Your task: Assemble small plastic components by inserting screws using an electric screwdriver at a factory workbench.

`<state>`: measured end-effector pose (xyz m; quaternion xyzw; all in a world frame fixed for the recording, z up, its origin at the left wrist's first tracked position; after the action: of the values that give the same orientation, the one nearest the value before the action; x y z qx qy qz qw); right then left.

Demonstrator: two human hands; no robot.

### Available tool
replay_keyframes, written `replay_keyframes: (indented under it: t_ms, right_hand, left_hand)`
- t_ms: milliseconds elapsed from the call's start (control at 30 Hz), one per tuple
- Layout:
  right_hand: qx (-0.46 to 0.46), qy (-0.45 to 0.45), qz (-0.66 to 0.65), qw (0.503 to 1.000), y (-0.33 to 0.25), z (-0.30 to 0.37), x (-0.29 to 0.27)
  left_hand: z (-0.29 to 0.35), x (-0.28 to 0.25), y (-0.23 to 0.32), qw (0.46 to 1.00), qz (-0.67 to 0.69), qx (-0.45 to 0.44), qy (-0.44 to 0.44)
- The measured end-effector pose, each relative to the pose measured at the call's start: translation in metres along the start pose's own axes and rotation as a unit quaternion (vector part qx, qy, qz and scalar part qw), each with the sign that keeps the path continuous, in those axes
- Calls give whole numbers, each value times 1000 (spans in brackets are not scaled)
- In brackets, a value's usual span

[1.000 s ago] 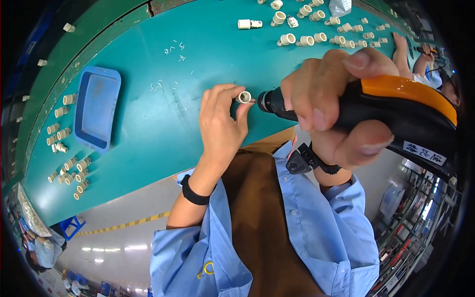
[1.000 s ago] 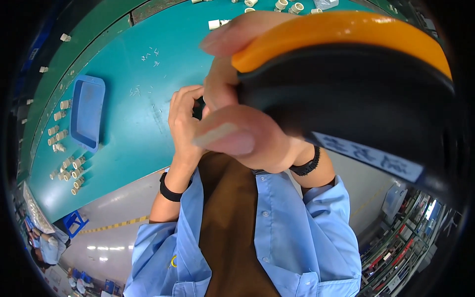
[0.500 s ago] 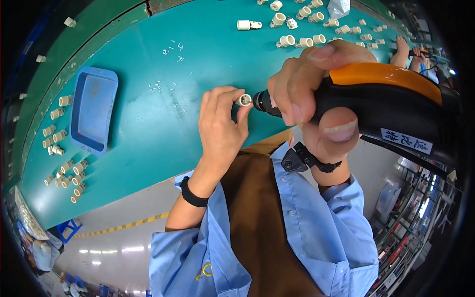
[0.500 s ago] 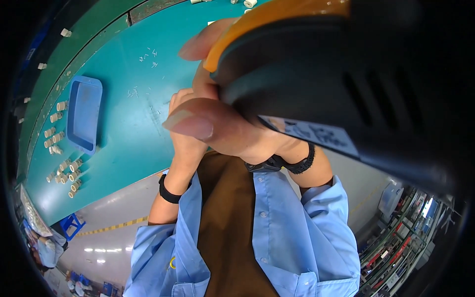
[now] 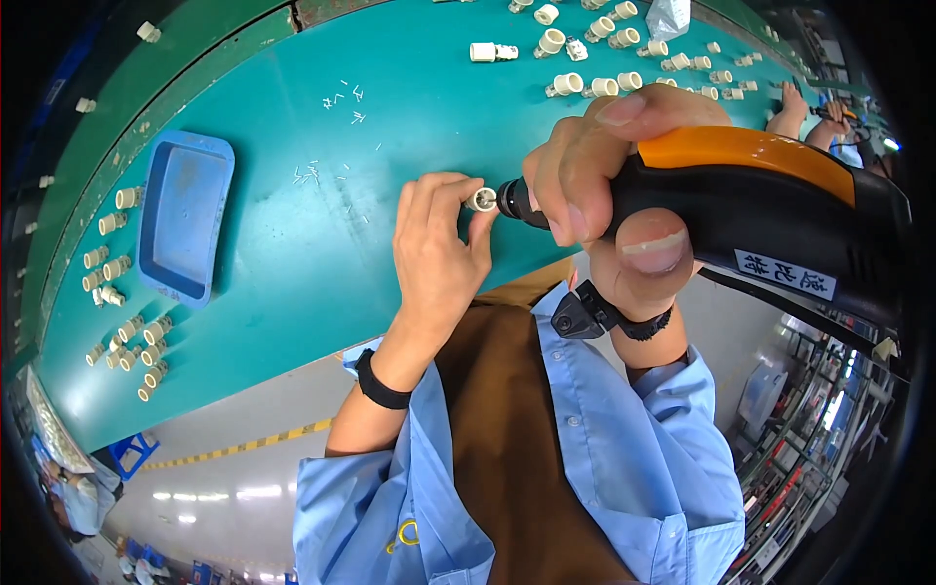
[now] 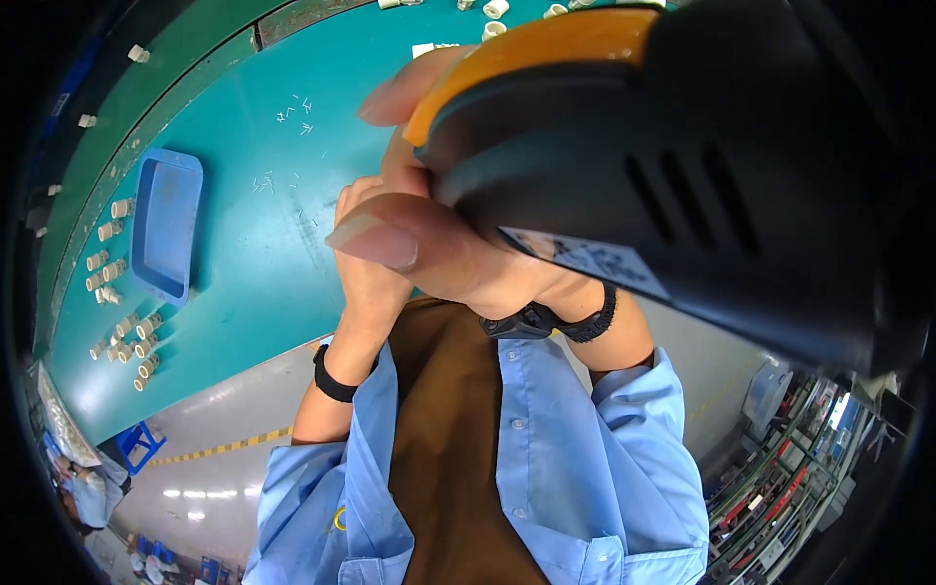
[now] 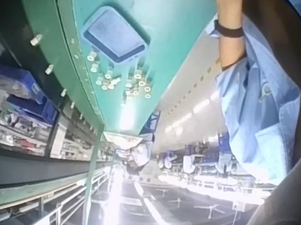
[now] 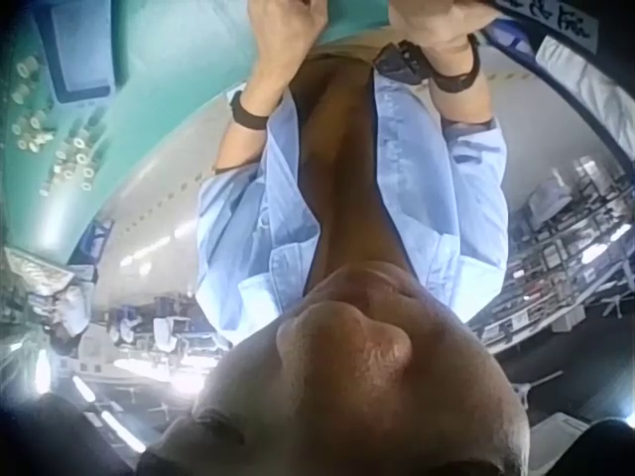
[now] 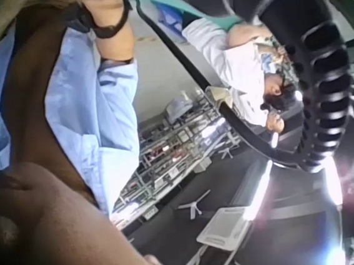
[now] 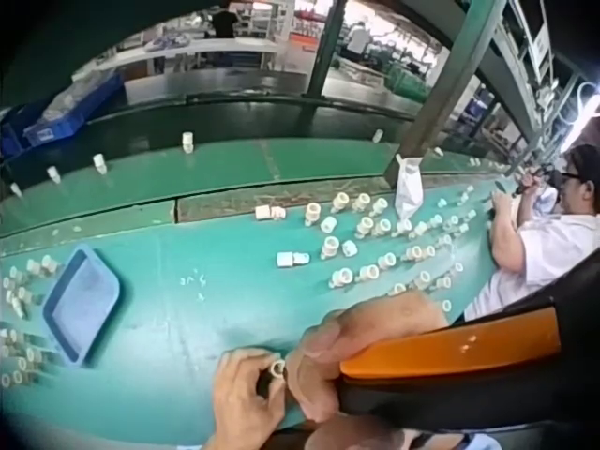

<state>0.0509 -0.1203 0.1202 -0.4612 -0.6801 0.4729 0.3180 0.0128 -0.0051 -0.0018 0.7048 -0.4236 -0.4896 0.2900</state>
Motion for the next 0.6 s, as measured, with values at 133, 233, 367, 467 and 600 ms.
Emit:
replay_keyframes:
  t_ms: [133, 233, 367, 467, 600]
  right_hand:
    - [-3, -2, 1, 1000, 0, 0, 0]
    - [-6, -3, 3, 1000, 1, -1, -1]
    - [-9, -1, 5, 1000, 2, -1, 0]
    - [-7, 4, -2, 1000, 2, -1, 1]
    - [-6, 9, -9, 1000, 2, -1, 2]
  left_hand:
    - [-1, 0, 0, 1000, 2, -2, 3]
    - [-2, 0, 0, 1000, 2, -3, 2]
    - [-1, 1, -1, 1000, 3, -1, 3]
    - [-1, 0, -2, 1000, -3, 7, 2]
    - [-1, 0, -1, 1000, 2, 12, 3]
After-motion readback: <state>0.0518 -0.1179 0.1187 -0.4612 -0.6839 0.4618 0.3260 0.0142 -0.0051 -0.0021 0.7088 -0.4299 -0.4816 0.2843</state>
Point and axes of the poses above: each hand's wrist, its own z-axis away from the middle knuckle, its own x-axis out of the palm, y = z × x, the point moved 1 cm from there along -z, towards the middle knuckle, and after that the axes turned 5 degrees about -y, right-handed, at the moved point
